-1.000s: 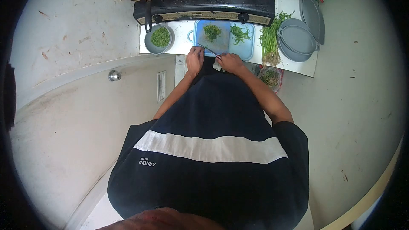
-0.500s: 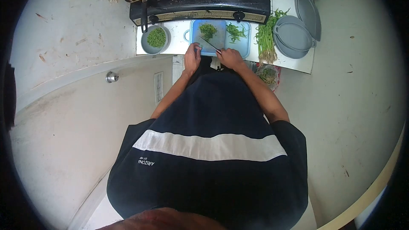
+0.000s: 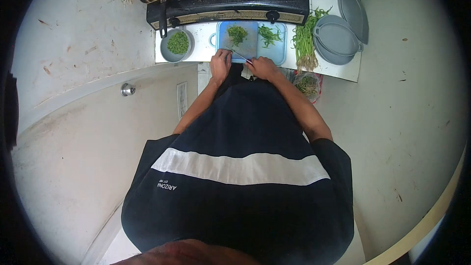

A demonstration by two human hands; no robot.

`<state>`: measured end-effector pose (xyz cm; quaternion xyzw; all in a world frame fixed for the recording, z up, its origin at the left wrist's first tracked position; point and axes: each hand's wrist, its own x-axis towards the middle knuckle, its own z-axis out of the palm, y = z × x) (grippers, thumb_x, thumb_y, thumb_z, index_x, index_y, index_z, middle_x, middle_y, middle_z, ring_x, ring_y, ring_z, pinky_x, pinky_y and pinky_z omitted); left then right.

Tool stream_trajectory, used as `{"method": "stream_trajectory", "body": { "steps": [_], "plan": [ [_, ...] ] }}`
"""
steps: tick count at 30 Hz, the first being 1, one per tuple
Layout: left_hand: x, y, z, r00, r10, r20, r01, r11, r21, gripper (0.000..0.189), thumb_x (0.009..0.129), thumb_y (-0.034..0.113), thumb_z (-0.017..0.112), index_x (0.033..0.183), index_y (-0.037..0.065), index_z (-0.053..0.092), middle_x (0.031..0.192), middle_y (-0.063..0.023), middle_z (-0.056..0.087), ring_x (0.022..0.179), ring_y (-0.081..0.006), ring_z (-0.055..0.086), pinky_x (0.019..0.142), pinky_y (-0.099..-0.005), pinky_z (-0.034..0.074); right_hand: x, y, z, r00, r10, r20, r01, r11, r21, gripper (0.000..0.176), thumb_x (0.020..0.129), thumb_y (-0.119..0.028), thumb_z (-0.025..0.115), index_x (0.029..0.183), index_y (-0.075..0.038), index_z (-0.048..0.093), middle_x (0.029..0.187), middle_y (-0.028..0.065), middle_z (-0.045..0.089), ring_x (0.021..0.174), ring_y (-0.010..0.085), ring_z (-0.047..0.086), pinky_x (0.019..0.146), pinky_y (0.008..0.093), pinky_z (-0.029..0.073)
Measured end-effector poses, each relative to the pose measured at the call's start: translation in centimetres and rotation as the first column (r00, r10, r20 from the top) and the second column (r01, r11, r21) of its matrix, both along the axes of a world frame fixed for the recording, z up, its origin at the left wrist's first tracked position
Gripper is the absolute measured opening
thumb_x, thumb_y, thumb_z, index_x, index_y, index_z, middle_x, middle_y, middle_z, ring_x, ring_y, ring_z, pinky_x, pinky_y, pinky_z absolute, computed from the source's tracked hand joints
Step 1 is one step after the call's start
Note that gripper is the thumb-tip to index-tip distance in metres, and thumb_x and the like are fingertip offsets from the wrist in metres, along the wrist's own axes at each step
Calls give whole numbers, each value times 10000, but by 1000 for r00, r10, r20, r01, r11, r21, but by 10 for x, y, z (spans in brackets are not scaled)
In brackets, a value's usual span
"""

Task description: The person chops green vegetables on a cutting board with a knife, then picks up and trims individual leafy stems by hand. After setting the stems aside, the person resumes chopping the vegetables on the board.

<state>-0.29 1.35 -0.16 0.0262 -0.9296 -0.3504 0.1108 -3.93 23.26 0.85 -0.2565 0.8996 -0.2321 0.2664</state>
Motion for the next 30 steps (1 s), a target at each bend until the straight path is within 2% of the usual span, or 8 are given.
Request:
{"method": "stream_trajectory", "body": {
  "steps": [2, 8, 17, 30],
  "plan": [
    [2, -1, -3, 999, -16, 27, 18, 998, -60, 83, 907, 60, 679, 966, 58, 738, 954, -119, 691, 842, -360, 677, 757, -467, 528, -1, -4, -5, 999, 8, -53, -7, 1000, 14, 505, 1036, -466, 523, 948, -7, 716, 809, 260, 709, 794, 454, 710, 762, 543, 576],
    [5, 0, -3, 999, -7, 46, 11, 996, -89, 90, 913, 65, 675, 976, 72, 739, 973, -108, 688, 840, -354, 670, 759, -468, 519, -2, -15, -6, 999, -5, -54, 5, 1000, 5, 500, 1035, -462, 526, 939, -12, 721, 827, 246, 718, 816, 445, 714, 776, 538, 574],
    [2, -6, -4, 998, -60, 31, 63, 992, -108, 80, 928, 106, 690, 984, 73, 735, 964, -100, 703, 824, -345, 669, 752, -444, 504, -4, -1, -2, 1000, -10, -29, 11, 1000, 29, 502, 1035, -468, 525, 995, -2, 709, 790, 250, 707, 778, 451, 707, 754, 538, 572],
    [6, -5, -7, 999, -38, 12, 38, 997, -67, 97, 892, 70, 703, 978, 83, 746, 970, -96, 704, 803, -344, 675, 736, -446, 512, -5, -12, -4, 998, 18, -53, -18, 1000, 1, 490, 1029, -460, 531, 952, -10, 709, 800, 251, 710, 787, 448, 711, 763, 537, 577]
  ]
}}
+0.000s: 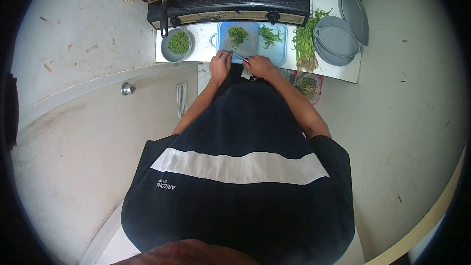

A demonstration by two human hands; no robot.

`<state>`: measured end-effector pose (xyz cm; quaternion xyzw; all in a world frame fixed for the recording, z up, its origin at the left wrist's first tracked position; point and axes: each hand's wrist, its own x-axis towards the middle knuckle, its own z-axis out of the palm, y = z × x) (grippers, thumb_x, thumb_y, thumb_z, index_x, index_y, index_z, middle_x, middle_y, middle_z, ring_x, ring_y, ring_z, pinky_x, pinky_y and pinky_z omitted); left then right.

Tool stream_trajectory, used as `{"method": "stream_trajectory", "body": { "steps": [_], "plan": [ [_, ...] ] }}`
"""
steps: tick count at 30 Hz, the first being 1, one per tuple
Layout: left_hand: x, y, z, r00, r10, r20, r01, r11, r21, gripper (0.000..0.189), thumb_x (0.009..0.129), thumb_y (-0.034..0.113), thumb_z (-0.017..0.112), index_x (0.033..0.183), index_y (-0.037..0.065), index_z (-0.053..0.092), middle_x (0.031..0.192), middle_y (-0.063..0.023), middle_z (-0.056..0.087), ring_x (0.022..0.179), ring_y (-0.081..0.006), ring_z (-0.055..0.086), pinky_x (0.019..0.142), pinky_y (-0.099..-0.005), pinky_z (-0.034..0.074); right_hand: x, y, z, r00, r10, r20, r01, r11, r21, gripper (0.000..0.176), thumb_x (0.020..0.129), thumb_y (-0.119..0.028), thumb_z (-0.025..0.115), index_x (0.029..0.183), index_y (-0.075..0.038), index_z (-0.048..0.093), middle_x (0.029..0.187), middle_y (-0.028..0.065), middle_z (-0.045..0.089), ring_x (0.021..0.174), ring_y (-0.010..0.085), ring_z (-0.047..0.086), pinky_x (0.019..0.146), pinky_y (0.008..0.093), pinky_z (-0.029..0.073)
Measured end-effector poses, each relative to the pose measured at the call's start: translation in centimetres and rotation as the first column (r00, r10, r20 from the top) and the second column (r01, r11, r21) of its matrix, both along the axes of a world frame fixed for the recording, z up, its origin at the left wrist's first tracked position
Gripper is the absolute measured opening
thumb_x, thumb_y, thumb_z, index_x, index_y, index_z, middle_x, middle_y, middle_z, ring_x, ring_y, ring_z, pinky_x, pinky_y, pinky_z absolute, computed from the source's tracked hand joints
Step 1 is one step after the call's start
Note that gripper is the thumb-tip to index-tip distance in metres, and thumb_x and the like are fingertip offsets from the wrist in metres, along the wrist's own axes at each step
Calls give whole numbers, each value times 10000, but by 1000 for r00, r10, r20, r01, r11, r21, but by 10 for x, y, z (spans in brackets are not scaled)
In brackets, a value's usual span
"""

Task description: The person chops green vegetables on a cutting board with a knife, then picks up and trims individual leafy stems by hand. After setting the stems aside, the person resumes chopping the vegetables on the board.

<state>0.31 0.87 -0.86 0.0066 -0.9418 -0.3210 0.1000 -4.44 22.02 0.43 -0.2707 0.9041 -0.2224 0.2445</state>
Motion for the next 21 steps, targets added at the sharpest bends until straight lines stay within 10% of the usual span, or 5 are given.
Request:
{"method": "stream_trajectory", "body": {
  "steps": [21],
  "plan": [
    [-3, -2, 5, 999, 28, 35, -29, 999, 34, 81, 928, 101, 679, 973, 72, 740, 971, -113, 709, 818, -366, 674, 745, -460, 510, -1, 10, -1, 1000, -17, 22, 18, 997, -75, 510, 1022, -480, 550, 928, -9, 719, 749, 252, 697, 731, 453, 700, 734, 535, 577]
  ]
}}
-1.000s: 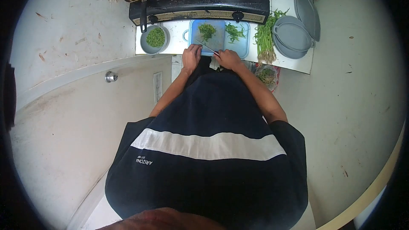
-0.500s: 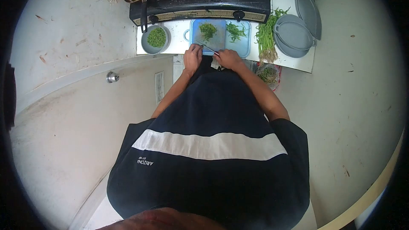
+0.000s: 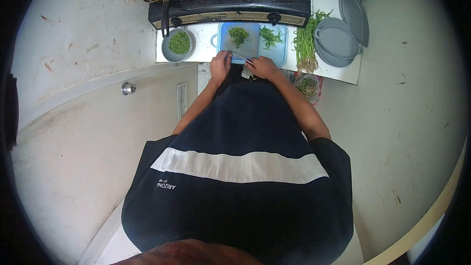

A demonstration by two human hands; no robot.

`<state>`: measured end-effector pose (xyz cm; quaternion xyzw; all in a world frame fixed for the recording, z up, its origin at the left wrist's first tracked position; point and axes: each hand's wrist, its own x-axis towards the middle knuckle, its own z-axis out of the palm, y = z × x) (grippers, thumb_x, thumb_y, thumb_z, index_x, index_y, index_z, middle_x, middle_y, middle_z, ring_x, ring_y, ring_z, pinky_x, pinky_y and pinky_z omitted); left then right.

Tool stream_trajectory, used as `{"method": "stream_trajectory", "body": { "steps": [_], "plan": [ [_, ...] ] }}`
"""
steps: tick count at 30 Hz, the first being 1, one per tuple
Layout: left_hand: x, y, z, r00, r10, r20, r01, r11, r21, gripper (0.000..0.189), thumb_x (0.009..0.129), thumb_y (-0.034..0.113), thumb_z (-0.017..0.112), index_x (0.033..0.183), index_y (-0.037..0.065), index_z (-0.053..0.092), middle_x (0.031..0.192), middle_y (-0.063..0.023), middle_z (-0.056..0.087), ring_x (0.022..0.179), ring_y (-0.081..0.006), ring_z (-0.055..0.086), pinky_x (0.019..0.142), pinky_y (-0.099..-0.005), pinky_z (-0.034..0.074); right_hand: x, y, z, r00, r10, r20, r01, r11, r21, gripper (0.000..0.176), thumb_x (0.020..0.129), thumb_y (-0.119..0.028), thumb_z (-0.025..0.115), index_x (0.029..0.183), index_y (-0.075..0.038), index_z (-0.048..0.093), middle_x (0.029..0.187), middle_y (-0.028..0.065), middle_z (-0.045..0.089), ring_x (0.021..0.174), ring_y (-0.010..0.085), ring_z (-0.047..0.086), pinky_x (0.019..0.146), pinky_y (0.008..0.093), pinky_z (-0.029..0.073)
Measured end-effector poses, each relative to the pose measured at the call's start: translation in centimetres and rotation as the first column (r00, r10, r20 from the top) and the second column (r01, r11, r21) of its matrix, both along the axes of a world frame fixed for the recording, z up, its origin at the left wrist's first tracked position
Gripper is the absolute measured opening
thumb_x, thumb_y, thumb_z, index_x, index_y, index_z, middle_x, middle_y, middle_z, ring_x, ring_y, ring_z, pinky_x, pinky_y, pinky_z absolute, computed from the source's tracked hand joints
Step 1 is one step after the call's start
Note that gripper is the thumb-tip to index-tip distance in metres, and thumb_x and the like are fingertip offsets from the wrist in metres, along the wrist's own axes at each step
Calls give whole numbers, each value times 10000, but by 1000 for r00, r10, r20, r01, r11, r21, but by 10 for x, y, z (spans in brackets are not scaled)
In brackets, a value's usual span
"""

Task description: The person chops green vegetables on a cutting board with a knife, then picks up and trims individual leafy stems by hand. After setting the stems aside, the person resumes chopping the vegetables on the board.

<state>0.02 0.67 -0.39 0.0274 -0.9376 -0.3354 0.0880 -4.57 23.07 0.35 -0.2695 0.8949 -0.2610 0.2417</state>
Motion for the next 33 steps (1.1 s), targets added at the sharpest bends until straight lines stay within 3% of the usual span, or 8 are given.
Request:
{"method": "stream_trajectory", "body": {
  "steps": [8, 23, 30, 33],
  "plan": [
    [2, -1, -3, 999, -30, -27, 31, 999, 14, 88, 911, 91, 695, 976, 67, 750, 974, -95, 709, 803, -364, 680, 747, -454, 527, -2, -17, -10, 996, 16, -92, -16, 1000, -2, 482, 1013, -447, 560, 898, -6, 716, 758, 248, 699, 763, 455, 705, 743, 540, 581],
    [4, -6, -7, 998, -53, -31, 52, 999, -4, 116, 887, 56, 696, 981, 80, 761, 995, -82, 702, 787, -353, 679, 746, -446, 535, -3, -4, 4, 999, -4, 47, 3, 1000, 29, 499, 1018, -465, 557, 914, -4, 715, 777, 268, 696, 786, 471, 703, 762, 544, 573],
    [5, -6, -3, 997, -59, -49, 59, 998, 1, 105, 880, 49, 699, 959, 80, 760, 981, -88, 705, 740, -371, 676, 711, -468, 546, -1, -15, -5, 1000, 28, -15, -27, 999, 47, 496, 1018, -456, 552, 925, 3, 713, 810, 263, 705, 801, 471, 703, 773, 543, 576],
    [5, -6, 5, 998, -53, 32, 53, 999, 1, 137, 902, 52, 680, 1009, 62, 766, 1029, -130, 713, 852, -383, 703, 752, -453, 557, -2, -20, -11, 998, 36, -47, -34, 999, 42, 494, 1018, -451, 552, 924, 7, 712, 820, 270, 704, 806, 470, 704, 776, 543, 579]
  ]
}}
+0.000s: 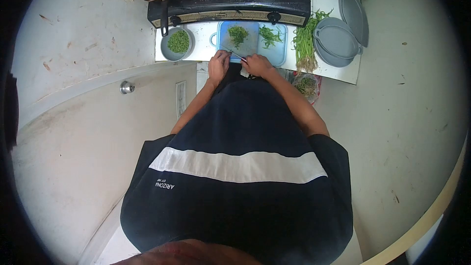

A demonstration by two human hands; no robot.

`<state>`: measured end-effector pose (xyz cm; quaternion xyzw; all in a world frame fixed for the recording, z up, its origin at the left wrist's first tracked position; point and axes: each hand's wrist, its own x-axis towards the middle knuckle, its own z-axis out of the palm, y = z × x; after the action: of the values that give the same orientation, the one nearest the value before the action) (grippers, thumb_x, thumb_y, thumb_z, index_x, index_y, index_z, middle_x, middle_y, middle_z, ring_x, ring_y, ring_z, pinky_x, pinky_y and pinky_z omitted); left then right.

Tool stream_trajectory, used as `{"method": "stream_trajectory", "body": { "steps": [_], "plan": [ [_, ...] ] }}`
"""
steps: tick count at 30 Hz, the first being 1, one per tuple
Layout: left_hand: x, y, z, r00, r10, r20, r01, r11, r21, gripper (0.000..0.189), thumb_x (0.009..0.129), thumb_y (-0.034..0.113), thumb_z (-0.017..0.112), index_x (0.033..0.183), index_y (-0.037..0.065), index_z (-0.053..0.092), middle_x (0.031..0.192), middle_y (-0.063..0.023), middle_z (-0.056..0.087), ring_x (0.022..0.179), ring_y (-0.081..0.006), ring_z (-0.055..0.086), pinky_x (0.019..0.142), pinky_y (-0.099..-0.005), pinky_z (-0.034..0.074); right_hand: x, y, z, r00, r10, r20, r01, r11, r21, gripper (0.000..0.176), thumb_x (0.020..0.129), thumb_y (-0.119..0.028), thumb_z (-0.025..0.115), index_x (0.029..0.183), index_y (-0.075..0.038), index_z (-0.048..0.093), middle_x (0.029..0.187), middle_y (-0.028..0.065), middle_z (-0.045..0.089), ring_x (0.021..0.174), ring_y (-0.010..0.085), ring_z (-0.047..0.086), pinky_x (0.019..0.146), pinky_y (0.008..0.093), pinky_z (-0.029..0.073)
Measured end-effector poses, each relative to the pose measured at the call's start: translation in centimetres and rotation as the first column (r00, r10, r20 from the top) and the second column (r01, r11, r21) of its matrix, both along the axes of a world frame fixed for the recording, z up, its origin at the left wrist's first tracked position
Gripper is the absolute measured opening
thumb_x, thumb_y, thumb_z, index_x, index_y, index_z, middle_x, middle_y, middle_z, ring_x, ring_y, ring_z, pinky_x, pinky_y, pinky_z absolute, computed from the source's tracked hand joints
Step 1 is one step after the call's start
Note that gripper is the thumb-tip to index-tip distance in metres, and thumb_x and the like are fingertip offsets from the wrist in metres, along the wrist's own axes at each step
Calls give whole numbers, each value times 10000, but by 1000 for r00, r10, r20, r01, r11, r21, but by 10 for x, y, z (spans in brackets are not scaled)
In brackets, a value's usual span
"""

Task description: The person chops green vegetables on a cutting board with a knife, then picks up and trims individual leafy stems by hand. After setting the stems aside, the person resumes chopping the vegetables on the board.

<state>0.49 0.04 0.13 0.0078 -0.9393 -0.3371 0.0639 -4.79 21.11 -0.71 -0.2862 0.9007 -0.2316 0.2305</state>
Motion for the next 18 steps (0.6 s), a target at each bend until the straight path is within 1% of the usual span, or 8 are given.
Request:
{"method": "stream_trajectory", "body": {
  "steps": [2, 6, 9, 12, 14, 18],
  "plan": [
    [-1, 0, -2, 999, 14, -50, -13, 1000, 8, 77, 900, 67, 689, 948, 65, 749, 972, -104, 710, 764, -367, 676, 727, -460, 538, 0, 5, 5, 1000, -19, 22, 19, 1000, -7, 496, 1015, -457, 559, 922, 5, 714, 794, 267, 699, 789, 468, 704, 762, 541, 577],
    [-5, 1, 1, 998, 52, -44, -51, 998, 33, 81, 905, 72, 682, 952, 68, 748, 962, -114, 715, 781, -364, 678, 737, -455, 536, 0, 15, 7, 998, -33, 49, 34, 999, -13, 499, 1012, -465, 567, 923, 3, 718, 765, 264, 694, 761, 466, 702, 745, 538, 575],
    [-5, -1, 0, 998, 51, -28, -51, 999, 15, 91, 887, 60, 695, 954, 72, 757, 939, -118, 722, 762, -366, 680, 723, -454, 541, 1, 16, 8, 999, -34, 24, 35, 999, -23, 499, 1009, -469, 576, 924, 1, 721, 746, 263, 691, 735, 465, 699, 731, 536, 572],
    [-5, 0, 3, 1000, 24, -19, -24, 999, 46, 84, 864, 44, 709, 930, 62, 758, 916, -121, 722, 733, -371, 682, 703, -459, 545, 0, 15, 10, 998, -45, 42, 46, 999, -23, 499, 1011, -470, 580, 926, 1, 720, 744, 270, 689, 732, 467, 698, 725, 537, 572],
    [-6, 0, 4, 998, 29, -47, -26, 998, 52, 76, 847, 34, 721, 906, 64, 758, 896, -119, 722, 706, -372, 682, 684, -458, 547, 0, 15, 12, 996, -55, 65, 57, 998, -28, 499, 1013, -469, 579, 930, 3, 717, 735, 269, 686, 731, 470, 697, 726, 536, 572],
    [-5, -1, -1, 997, 25, -79, -21, 998, 53, 83, 850, 43, 720, 920, 67, 758, 905, -113, 720, 725, -366, 682, 698, -457, 546, 0, 15, 15, 997, -42, 70, 45, 998, -41, 505, 1017, -472, 572, 938, 5, 716, 736, 271, 685, 735, 473, 698, 724, 536, 572]
  ]
}}
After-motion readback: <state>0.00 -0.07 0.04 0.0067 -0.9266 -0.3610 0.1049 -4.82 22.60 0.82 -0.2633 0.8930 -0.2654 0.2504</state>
